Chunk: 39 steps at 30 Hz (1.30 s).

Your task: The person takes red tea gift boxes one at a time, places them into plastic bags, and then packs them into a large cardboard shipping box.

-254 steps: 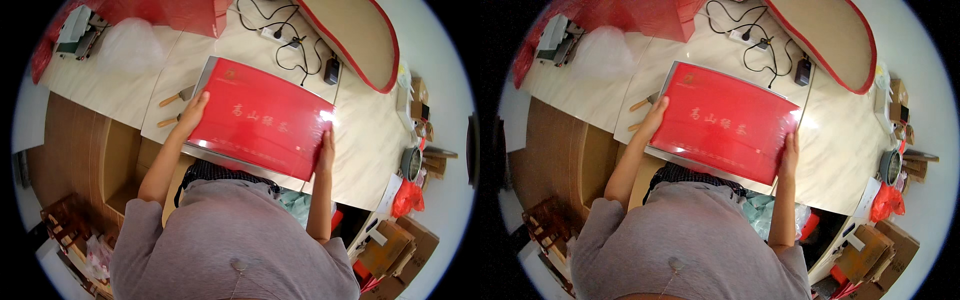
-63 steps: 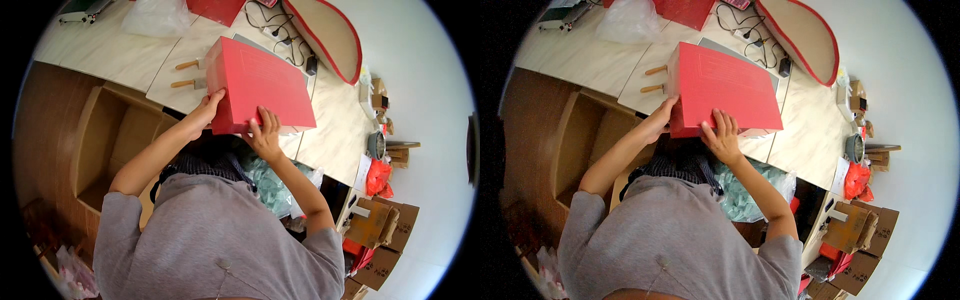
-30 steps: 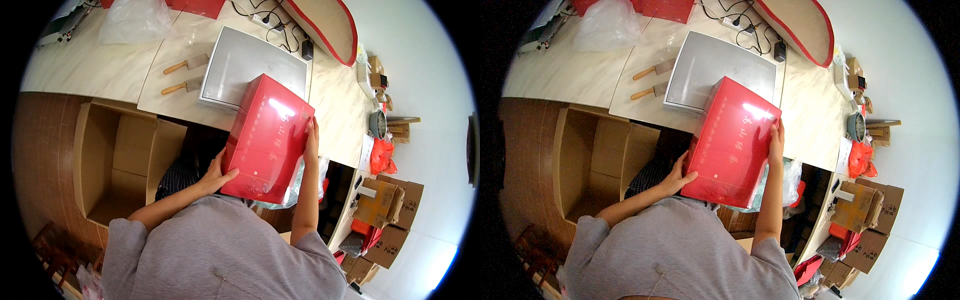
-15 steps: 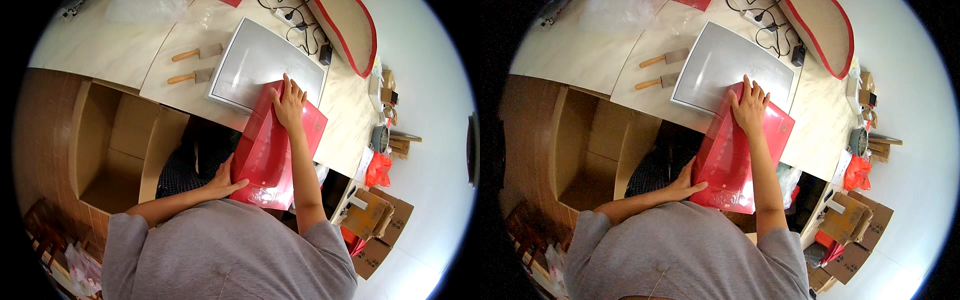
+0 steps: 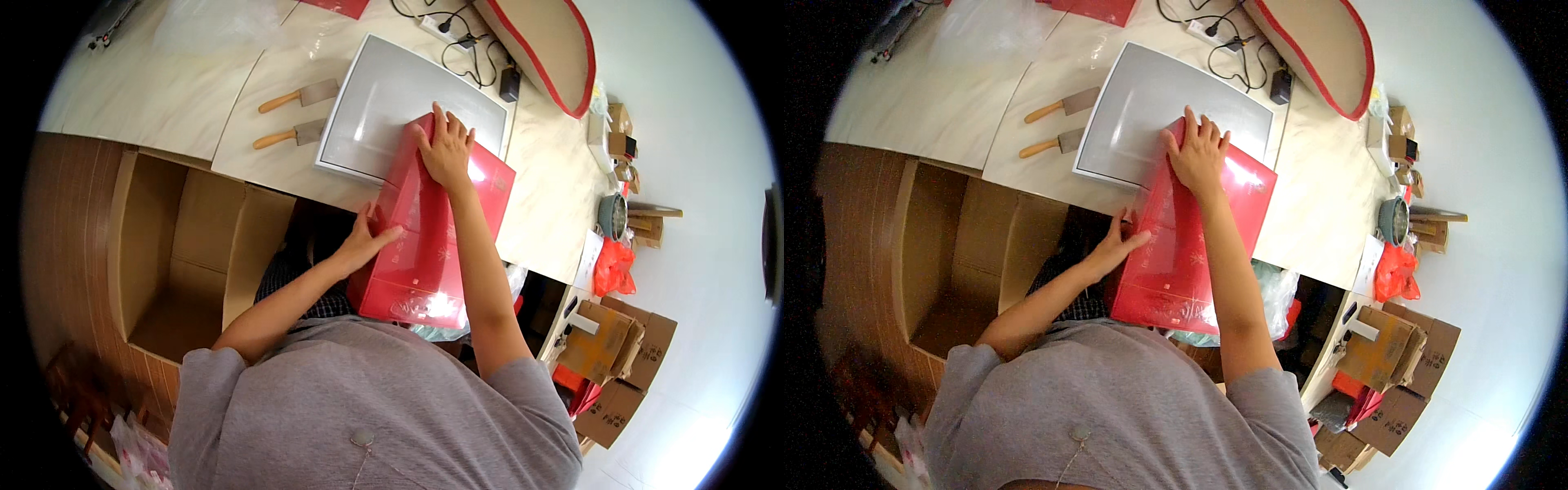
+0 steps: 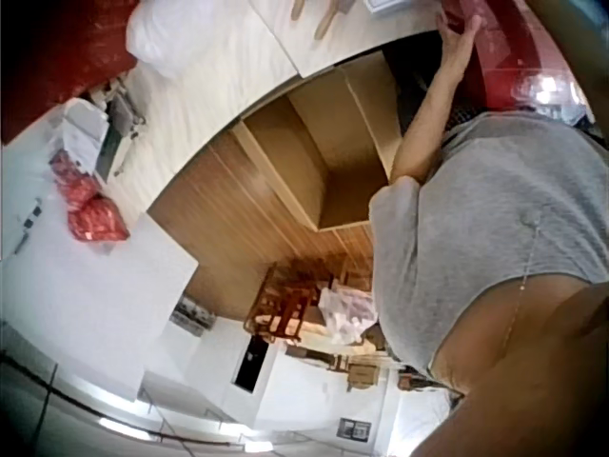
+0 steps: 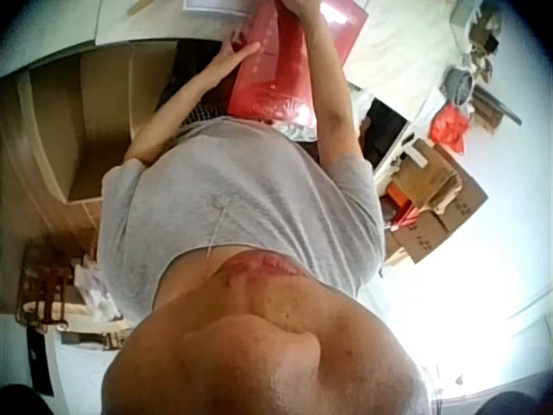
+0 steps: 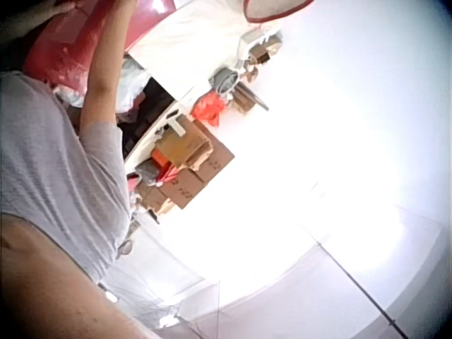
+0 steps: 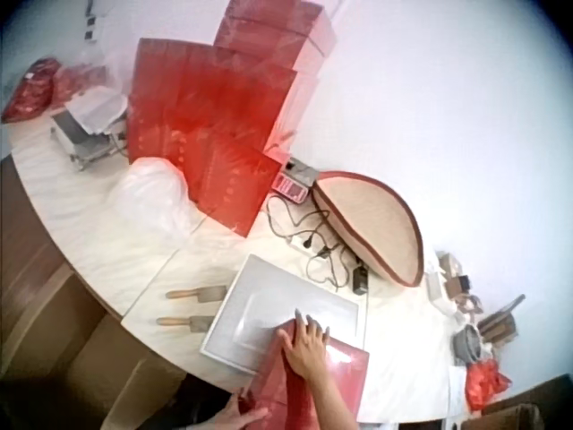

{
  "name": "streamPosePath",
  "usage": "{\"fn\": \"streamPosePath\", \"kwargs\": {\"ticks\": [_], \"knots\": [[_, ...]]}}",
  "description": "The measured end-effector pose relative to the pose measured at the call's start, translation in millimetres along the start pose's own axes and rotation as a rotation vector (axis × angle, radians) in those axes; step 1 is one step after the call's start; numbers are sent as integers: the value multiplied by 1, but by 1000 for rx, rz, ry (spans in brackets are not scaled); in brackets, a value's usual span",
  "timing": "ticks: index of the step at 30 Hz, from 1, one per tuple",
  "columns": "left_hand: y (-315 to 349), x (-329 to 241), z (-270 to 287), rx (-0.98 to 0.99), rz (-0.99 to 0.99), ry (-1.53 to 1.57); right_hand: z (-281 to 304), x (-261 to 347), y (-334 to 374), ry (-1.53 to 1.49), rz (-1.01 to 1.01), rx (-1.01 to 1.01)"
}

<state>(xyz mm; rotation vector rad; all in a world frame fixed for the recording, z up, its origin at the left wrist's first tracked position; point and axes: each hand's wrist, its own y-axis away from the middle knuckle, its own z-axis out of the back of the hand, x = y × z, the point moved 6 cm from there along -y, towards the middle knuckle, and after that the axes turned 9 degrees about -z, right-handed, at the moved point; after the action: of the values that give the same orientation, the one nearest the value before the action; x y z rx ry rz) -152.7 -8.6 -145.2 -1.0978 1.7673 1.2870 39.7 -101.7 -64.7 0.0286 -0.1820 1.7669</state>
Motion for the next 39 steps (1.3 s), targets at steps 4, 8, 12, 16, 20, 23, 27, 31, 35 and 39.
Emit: {"fn": "streamPosePath", "kwargs": {"ticks": [4,8,12,16,20,23,27,31,35,39], "knots": [[-5,3,3,6,38,41,21,-25,3,-303,-57,-98],[-3,-18,0,39,-33,99,56,-134,78,-562,-485,-383],[-4,-20,-5,14,-139,-3,-7,-192,179,-1188,-1005,70],[37,-80,-36,-106,-486,-469,-6,-178,208,-1258,-1163,39],[91,-132,-105,332,-770,-782,-21,-179,245,-1552,-977,-242],[131,-140,-146,593,-1009,-866,-31,-138,276,-1613,-972,-184],[151,-136,-168,802,-1026,-970,-29,-98,313,-1585,-956,-57],[163,-134,-172,833,-1083,-1022,-26,-74,336,-1594,-932,43],[171,-138,-170,809,-1163,-1087,-24,-62,346,-1595,-915,101],[176,-146,-163,769,-1206,-1144,-21,-57,347,-1583,-899,138]]}}
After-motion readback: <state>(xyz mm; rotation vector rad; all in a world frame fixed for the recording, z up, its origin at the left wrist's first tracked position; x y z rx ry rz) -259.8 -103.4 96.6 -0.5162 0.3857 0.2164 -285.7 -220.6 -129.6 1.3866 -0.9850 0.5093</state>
